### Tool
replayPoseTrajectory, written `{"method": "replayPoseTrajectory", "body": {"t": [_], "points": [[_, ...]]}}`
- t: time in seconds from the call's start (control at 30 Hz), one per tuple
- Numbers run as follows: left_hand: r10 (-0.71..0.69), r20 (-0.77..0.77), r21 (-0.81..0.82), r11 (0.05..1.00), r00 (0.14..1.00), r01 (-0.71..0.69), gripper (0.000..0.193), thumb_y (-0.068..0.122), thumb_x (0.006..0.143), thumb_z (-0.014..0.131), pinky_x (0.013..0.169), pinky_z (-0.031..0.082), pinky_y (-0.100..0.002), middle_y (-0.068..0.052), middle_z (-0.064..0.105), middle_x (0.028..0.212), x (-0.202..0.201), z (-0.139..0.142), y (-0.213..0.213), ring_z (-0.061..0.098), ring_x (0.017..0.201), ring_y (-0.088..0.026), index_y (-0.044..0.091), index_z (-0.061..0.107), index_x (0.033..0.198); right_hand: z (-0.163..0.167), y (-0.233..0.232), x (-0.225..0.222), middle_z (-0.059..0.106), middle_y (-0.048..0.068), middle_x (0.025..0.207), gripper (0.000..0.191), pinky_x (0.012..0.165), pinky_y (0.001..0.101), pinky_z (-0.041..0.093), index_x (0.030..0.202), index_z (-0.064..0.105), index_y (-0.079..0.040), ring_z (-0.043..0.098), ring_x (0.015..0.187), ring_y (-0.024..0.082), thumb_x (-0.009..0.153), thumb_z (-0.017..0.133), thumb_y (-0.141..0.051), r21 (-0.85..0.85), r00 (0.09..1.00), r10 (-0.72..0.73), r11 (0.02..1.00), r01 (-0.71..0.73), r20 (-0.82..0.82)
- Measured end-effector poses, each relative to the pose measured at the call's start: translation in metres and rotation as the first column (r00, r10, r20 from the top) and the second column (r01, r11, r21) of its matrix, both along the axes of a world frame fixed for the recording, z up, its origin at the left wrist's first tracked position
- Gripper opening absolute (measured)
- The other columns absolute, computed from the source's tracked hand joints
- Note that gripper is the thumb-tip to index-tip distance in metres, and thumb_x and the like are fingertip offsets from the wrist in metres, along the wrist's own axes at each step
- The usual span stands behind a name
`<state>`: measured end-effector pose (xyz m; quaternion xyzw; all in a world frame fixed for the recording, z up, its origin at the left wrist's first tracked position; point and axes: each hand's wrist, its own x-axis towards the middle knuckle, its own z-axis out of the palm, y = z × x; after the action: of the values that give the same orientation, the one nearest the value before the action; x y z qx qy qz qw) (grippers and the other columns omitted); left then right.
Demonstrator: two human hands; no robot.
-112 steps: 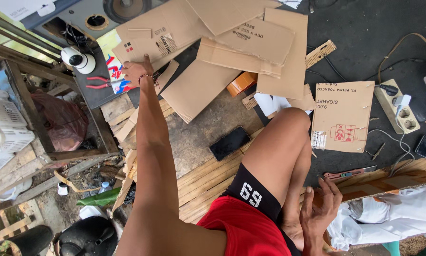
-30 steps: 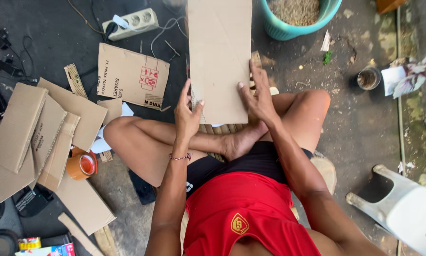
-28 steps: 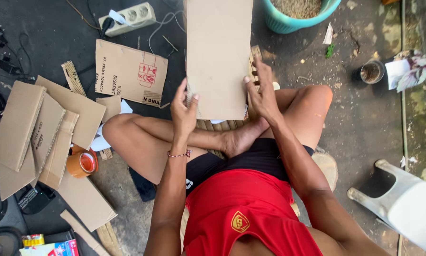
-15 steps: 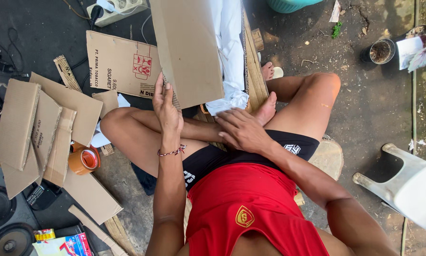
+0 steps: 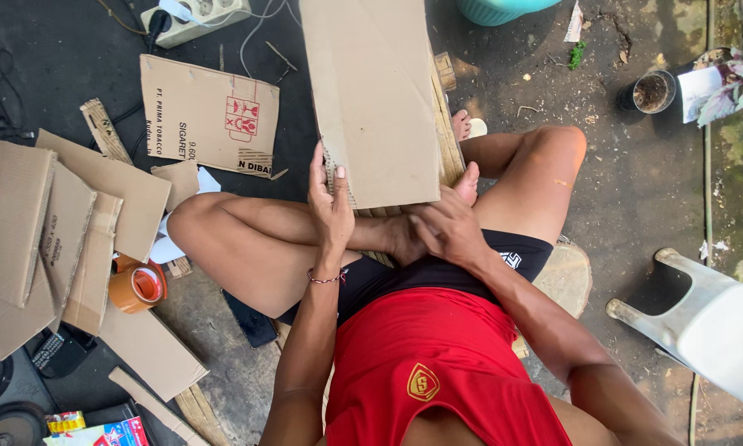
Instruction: The person assembles a cardboard box by folding flaps and securing them with orange packing tape. They use a tape dispenser to apply tape across the seams and then use a knife to trim the excess tape.
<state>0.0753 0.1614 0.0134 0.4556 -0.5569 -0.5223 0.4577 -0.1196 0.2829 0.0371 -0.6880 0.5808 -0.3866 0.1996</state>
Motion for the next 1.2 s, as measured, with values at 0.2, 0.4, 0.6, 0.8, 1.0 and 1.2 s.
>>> {"method": "replayPoseTrajectory", "body": {"t": [0.2, 0.4, 0.6, 0.8, 1.0, 1.2], "points": [[0.03, 0.219, 0.003, 1.0, 0.975, -0.031, 0.052, 0.023, 0.109, 0.055, 0.106, 0.052, -0.035, -0.021, 0.064, 0.139, 0.0, 0.007, -0.001, 0.065, 0.123, -0.024, -0.001, 0.043, 0.154, 0.002, 0.005, -0.007, 0.066, 0.015, 0.101, 0.016, 0.088, 0.0377, 0.053, 0.101, 0.068, -0.001, 0.066, 0.096, 0.03, 0.085, 0.072, 0.003, 0.053, 0.946, -0.286, 0.958, 0.282, 0.15], [0.055, 0.311, -0.142, 0.99, 0.949, -0.011, 0.05, 0.021, 0.112, 0.056, 0.114, 0.047, -0.038, -0.023, 0.057, 0.149, 0.004, 0.0, -0.003, 0.058, 0.136, -0.029, -0.001, 0.044, 0.155, -0.013, -0.002, -0.022, 0.064, 0.006, 0.091, 0.015, 0.074, 0.0264, 0.048, 0.102, 0.07, 0.0, 0.058, 0.08, 0.014, 0.089, 0.077, -0.001, 0.246, 0.772, -0.54, 0.841, 0.482, 0.335], [0.036, -0.036, 0.038, 0.999, 0.999, -0.034, 0.049, 0.019, 0.112, 0.055, 0.115, 0.046, -0.035, -0.018, 0.058, 0.149, 0.012, -0.025, -0.007, 0.058, 0.134, -0.021, -0.003, 0.043, 0.154, -0.019, -0.004, -0.029, 0.066, 0.001, 0.083, 0.014, 0.065, 0.0215, 0.046, 0.105, 0.076, 0.001, 0.056, 0.072, 0.005, 0.096, 0.076, -0.009, 0.377, 0.746, -0.564, 0.816, 0.438, 0.354], [0.06, -0.311, 0.224, 0.974, 0.948, 0.012, 0.053, 0.018, 0.11, 0.057, 0.11, 0.049, -0.03, -0.017, 0.06, 0.146, 0.014, -0.038, -0.008, 0.06, 0.127, -0.017, -0.004, 0.042, 0.156, -0.014, -0.002, -0.038, 0.069, 0.003, 0.074, 0.017, 0.071, 0.0264, 0.047, 0.087, 0.075, 0.003, 0.058, 0.064, 0.008, 0.1, 0.076, -0.008, 0.354, 0.685, -0.574, 0.818, 0.453, 0.449], [0.087, -0.49, 0.297, 0.952, 0.868, 0.072, 0.058, 0.018, 0.107, 0.06, 0.115, 0.047, -0.032, -0.015, 0.056, 0.149, 0.015, -0.017, -0.007, 0.058, 0.133, -0.017, -0.005, 0.038, 0.156, 0.021, 0.018, -0.108, 0.071, 0.002, 0.081, 0.011, 0.065, 0.022, 0.056, 0.101, 0.073, 0.003, 0.068, 0.071, 0.008, 0.098, 0.069, -0.007, 0.318, 0.478, -0.743, 0.646, 0.694, 0.469], [-0.019, -0.373, 0.219, 0.97, 0.928, 0.107, 0.059, 0.019, 0.108, 0.059, 0.112, 0.046, -0.032, -0.016, 0.059, 0.146, 0.006, 0.018, 0.004, 0.06, 0.128, -0.018, -0.005, 0.037, 0.158, 0.044, 0.039, -0.123, 0.062, 0.018, 0.126, 0.038, 0.098, 0.0362, 0.046, 0.139, 0.058, 0.008, 0.058, 0.116, 0.024, 0.108, 0.064, -0.013, 0.287, 0.69, -0.627, 0.779, 0.557, 0.362]]}}
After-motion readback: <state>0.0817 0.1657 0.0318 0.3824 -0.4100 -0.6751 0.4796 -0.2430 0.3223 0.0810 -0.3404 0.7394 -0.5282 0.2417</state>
